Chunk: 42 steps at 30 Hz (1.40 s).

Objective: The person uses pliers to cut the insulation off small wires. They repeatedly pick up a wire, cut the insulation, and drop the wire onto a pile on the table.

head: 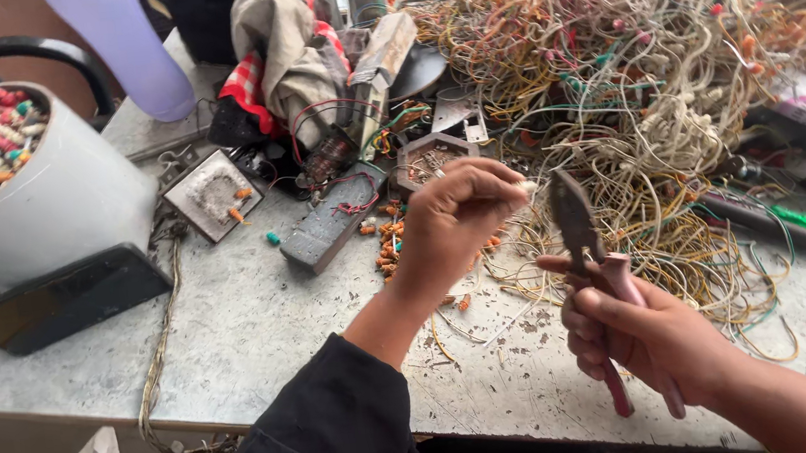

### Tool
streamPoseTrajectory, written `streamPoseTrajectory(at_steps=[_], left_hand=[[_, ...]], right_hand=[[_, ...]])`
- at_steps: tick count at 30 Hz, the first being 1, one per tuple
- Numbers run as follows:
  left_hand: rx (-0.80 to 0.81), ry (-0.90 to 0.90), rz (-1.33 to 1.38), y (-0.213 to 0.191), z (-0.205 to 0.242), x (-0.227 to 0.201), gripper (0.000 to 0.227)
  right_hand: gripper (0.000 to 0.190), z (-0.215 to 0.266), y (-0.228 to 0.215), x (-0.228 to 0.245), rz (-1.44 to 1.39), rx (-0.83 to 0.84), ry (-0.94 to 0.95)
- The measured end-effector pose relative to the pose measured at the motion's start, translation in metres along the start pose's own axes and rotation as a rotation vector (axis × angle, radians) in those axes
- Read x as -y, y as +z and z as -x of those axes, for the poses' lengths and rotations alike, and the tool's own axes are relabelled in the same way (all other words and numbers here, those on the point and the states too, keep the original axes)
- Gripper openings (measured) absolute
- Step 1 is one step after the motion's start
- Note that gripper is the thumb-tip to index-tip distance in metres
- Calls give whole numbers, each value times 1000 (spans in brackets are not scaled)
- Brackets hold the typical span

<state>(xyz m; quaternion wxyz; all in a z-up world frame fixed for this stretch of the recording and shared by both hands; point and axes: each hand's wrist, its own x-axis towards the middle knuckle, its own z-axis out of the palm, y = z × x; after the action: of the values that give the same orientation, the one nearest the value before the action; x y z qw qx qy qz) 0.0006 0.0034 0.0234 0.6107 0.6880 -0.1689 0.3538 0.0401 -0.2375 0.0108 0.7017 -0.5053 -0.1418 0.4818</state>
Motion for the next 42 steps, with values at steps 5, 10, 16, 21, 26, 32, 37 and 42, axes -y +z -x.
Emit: streamPoseTrajectory(at_steps=[5, 10, 16, 21, 26, 32, 37, 42], left_hand=[[39, -246, -558, -40, -4, 7, 7], [49, -59, -1078, -44, 0, 14, 36], [700, -647, -1015, -35, 2, -2, 32], [821, -658, -1104, -29, 5, -5, 25], [687, -514, -1014, -24, 4, -2, 18], [373, -226, -642, -11, 5, -15, 39], [609, -624, -1214, -45, 1, -17, 34], [617, -685, -1392, -48, 13, -9, 26]], right_hand=[[57, 0, -13, 18, -139, 3, -192], [52, 12, -36, 39, -176, -179, -488], [41, 17, -59, 45, -354, -143, -579], [49, 20, -58, 41, -270, -192, -516], [54, 18, -43, 41, -263, -199, -444], [51, 16, -33, 43, -89, -325, -456], [50, 11, -35, 41, -114, -363, -459], [51, 9, -39, 38, -145, -328, -448]])
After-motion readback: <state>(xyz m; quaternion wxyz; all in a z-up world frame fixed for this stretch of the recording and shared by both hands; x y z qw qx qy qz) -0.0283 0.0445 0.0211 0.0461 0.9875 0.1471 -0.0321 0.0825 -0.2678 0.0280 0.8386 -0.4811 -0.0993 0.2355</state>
